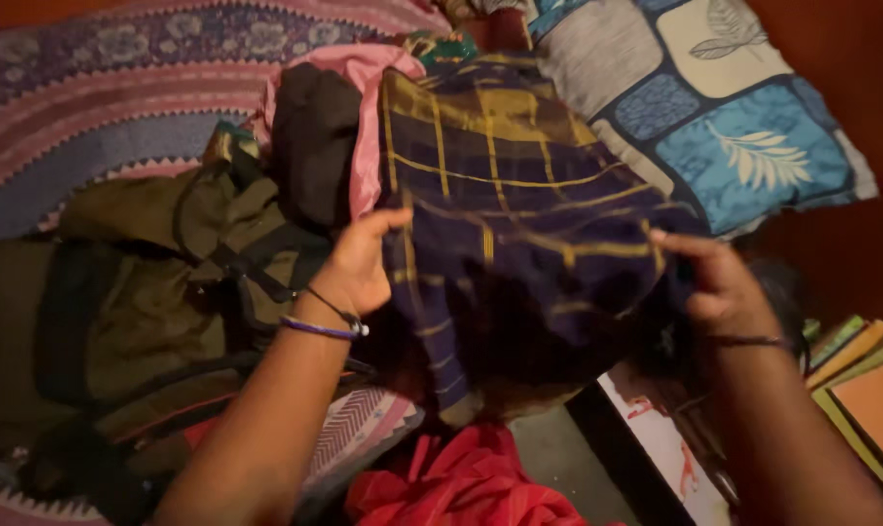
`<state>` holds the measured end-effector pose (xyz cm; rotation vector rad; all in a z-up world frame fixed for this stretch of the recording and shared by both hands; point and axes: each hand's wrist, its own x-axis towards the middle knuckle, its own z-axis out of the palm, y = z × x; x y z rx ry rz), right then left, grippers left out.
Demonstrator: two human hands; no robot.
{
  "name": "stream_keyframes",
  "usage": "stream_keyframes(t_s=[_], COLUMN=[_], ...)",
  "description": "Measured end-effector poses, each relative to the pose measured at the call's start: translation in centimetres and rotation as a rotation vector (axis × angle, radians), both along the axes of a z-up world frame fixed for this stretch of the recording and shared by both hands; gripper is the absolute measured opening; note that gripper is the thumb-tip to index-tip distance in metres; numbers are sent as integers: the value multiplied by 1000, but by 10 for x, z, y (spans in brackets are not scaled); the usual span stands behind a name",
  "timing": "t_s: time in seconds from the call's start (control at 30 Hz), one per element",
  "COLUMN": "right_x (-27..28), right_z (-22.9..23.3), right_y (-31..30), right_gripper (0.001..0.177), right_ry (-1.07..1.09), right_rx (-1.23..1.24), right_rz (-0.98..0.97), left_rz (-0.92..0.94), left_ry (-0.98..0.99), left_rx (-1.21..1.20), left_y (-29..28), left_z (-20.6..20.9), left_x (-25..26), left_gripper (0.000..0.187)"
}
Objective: The person folds a dark garment with a yellow grid pattern on a bed and places it inside a green bag.
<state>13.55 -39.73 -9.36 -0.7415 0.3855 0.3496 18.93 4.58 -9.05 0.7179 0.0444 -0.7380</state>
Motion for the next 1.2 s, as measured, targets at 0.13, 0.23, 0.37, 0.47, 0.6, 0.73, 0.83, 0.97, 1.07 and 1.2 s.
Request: stream_keyframes(t_s=[0.13,0.23,0.37,0.47,0.6,0.73,0.83,0.97,1.07,1.2], right_x=[-30,-64,-113,-122,-118,-125,-123,-94,-36,79], right_z=[80,149,209,199,197,228,244,248,244,234], right_y=[13,39,75,72,52,46,48,52,37,2], right_gripper=[24,19,32,29,34,31,30,29,34,35], right_ry=[-169,-407,-446,-418,-339,-453,-468,-385,-364,-375], right_rx=[-136,-188,-232,-438,-496,-596,-651,-690,-478,-278], right_rz=[-117,-263,-429,-320,-263,-376,-385,-356,-235,-314], left_rz=[-74,-57,6,6,-50,-30,-30,-49,-60,65], left_ry=[-193,-379,-778,-658,-473,-655,-692,-466,-365,-423], left_rx=[-187,-259,233,273,109,0,-16,37,42,2], left_y=[9,15,20,34,52,63,67,52,36,-6], left_z=[93,148,163,149,177,222,244,231,217,209], left_x=[-5,-21,-30,-33,-42,-72,-69,-10,60,160], left_gripper=[36,39,34,21,19,20,21,22,34,28])
